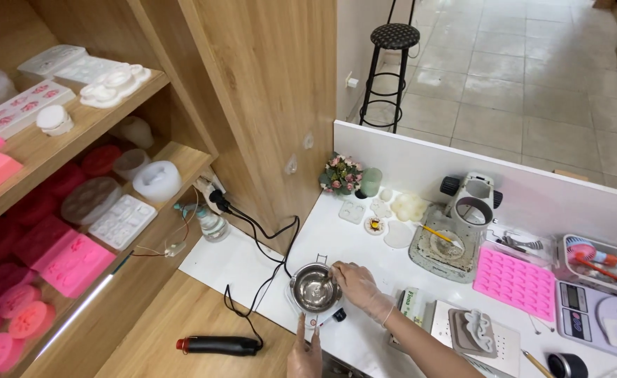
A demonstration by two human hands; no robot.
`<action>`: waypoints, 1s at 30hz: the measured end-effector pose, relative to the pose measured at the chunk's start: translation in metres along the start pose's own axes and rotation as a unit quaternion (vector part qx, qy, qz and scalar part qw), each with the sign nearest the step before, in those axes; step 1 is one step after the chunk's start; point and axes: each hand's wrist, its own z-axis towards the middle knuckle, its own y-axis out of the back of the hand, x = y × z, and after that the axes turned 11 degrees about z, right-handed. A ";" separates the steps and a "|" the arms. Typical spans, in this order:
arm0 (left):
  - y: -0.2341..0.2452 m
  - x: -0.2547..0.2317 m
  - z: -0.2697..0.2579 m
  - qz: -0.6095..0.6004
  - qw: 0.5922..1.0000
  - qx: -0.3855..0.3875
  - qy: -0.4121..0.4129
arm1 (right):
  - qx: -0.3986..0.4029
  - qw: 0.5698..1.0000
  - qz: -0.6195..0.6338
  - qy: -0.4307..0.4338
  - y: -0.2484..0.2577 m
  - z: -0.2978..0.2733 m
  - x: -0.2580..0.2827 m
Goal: Melting wax in a small pot on a hot plate and using a heat gun to prepare a candle mold.
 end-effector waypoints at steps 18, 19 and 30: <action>0.044 -0.038 -0.027 -0.006 0.996 0.071 0.049 | 0.033 0.992 0.015 -0.123 0.007 -0.004 0.026; 0.047 -0.040 -0.030 -0.019 0.996 0.070 0.048 | 0.025 0.991 0.017 -0.128 0.007 -0.007 0.034; 0.055 -0.039 -0.037 -0.100 0.994 0.027 -0.036 | 0.032 0.993 0.042 -0.107 -0.003 -0.003 0.020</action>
